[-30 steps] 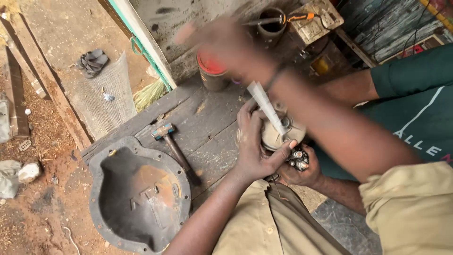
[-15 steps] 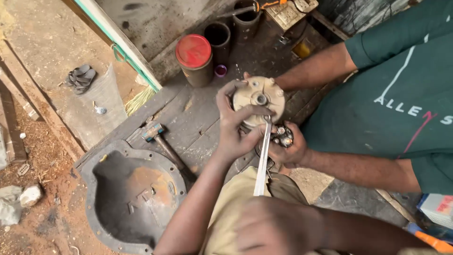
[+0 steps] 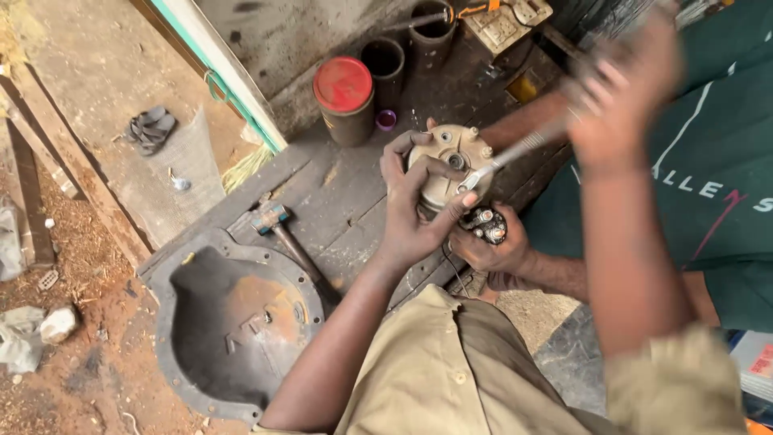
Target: Disassemble and inspect a starter motor on a workbench using wrenches and a hammer.
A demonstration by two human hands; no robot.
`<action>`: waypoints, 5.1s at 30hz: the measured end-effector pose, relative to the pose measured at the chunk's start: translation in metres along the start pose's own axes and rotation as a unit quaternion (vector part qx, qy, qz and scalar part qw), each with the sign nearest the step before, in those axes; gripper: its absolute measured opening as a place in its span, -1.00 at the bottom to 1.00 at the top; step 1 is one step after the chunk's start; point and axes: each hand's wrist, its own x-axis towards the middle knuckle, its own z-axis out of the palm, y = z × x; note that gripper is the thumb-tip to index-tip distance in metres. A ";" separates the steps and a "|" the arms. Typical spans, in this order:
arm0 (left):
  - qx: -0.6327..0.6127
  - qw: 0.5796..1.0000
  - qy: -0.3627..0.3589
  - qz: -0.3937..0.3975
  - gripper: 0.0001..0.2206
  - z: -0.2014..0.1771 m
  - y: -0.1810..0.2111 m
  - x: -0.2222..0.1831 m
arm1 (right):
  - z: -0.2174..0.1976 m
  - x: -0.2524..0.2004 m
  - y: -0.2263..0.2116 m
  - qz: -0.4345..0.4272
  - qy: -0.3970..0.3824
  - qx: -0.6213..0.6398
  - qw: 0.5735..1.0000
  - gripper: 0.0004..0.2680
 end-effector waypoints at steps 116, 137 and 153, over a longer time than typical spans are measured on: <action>0.269 0.856 0.281 -0.340 -0.85 -0.151 -0.035 -0.183 | -0.055 -0.134 -0.043 -0.097 -0.022 0.295 0.950 -0.61; 0.126 0.974 0.133 -0.131 -0.80 -0.051 0.036 -0.013 | 0.033 -0.170 -0.053 -0.207 0.060 0.109 0.970 -0.61; 0.336 0.932 -0.071 -0.117 -0.73 0.033 0.047 0.068 | 0.043 -0.129 -0.066 -0.186 0.103 0.031 0.977 -0.56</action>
